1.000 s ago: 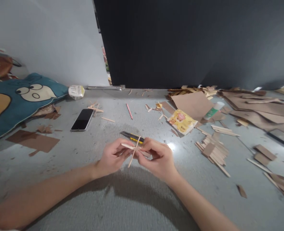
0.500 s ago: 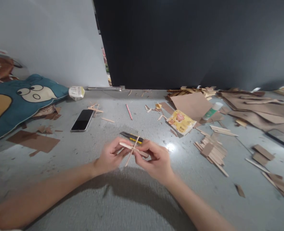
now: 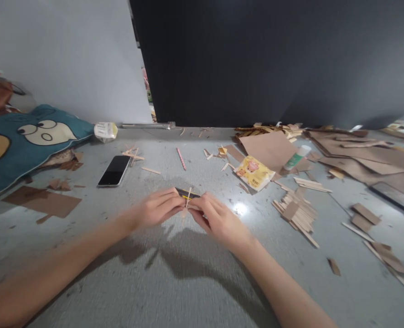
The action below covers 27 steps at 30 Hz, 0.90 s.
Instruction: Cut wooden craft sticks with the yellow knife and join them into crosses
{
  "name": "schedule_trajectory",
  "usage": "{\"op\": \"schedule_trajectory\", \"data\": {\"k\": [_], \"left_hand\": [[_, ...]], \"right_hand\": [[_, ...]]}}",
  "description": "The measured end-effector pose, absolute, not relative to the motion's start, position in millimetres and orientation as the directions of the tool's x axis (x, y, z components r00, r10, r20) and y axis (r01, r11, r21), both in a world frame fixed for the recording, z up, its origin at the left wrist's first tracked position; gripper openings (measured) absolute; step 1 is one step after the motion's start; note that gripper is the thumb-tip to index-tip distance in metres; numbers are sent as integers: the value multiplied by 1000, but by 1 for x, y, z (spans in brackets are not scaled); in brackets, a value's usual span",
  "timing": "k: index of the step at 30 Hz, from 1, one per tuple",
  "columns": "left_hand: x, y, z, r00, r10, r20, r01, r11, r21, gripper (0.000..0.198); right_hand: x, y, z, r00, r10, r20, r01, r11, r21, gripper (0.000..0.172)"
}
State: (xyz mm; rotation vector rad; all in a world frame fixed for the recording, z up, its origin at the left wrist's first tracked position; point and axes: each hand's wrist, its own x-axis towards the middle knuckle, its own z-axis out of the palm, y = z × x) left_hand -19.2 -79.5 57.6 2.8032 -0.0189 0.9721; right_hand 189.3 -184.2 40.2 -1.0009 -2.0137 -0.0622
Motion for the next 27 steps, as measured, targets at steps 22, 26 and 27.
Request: {"op": "schedule_trajectory", "data": {"k": [22, 26, 27], "left_hand": [[-18, -83, 43, 820, 80, 567, 40, -996, 83, 24], [-18, -87, 41, 799, 109, 592, 41, -991, 126, 24], [-18, -88, 41, 793, 106, 600, 38, -991, 125, 24]], "right_hand": [[186, -181, 43, -444, 604, 662, 761, 644, -78, 16], [186, -183, 44, -433, 599, 674, 741, 662, -113, 16], [186, -183, 44, -433, 595, 678, 734, 669, -118, 16]]}}
